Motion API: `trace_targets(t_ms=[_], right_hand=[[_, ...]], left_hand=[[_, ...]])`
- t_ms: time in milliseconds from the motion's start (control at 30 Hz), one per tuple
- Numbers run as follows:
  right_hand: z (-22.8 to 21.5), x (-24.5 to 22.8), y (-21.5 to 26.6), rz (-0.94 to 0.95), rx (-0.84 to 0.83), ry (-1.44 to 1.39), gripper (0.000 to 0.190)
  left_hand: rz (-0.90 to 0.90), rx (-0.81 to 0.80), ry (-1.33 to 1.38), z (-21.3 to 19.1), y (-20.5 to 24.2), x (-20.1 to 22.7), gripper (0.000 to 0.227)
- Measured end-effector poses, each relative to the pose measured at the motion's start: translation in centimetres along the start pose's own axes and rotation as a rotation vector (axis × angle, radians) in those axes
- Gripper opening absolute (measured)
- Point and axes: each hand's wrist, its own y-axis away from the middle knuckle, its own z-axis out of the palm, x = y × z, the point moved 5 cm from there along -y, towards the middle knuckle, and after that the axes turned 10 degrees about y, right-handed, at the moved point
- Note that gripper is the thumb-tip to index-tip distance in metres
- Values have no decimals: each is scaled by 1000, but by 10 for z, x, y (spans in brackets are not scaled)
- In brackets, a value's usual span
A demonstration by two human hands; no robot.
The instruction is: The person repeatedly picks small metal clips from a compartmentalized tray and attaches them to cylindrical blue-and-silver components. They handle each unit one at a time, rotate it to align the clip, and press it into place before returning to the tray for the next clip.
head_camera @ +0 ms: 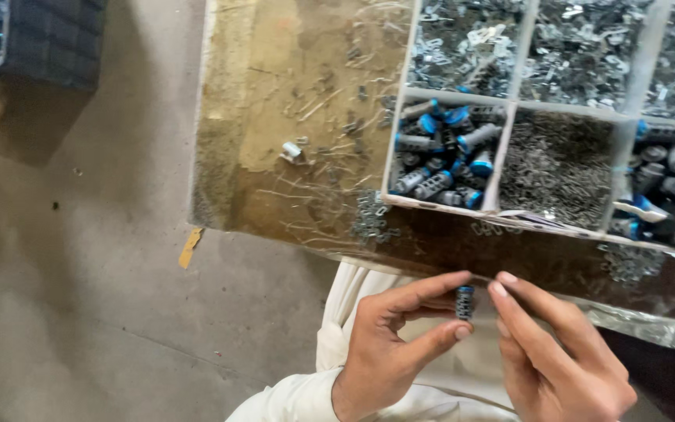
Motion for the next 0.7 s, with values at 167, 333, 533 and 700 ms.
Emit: trace_targets(t_ms=[167,333,533,700], right_hand=[[24,-28,-27,-363,-34,233,53],[35,-36,-36,-397,-55,367,50],[39,-45,-38,-456,-91,387,54],[35,-39,-37,-340,-78,307,47]], left_hand=[[135,182,34,-33,9,6,49],[169,274,85,-56,20,7,50],[175,249,89,-56,19,8,49],[153,236,59,-53,18,13,50]])
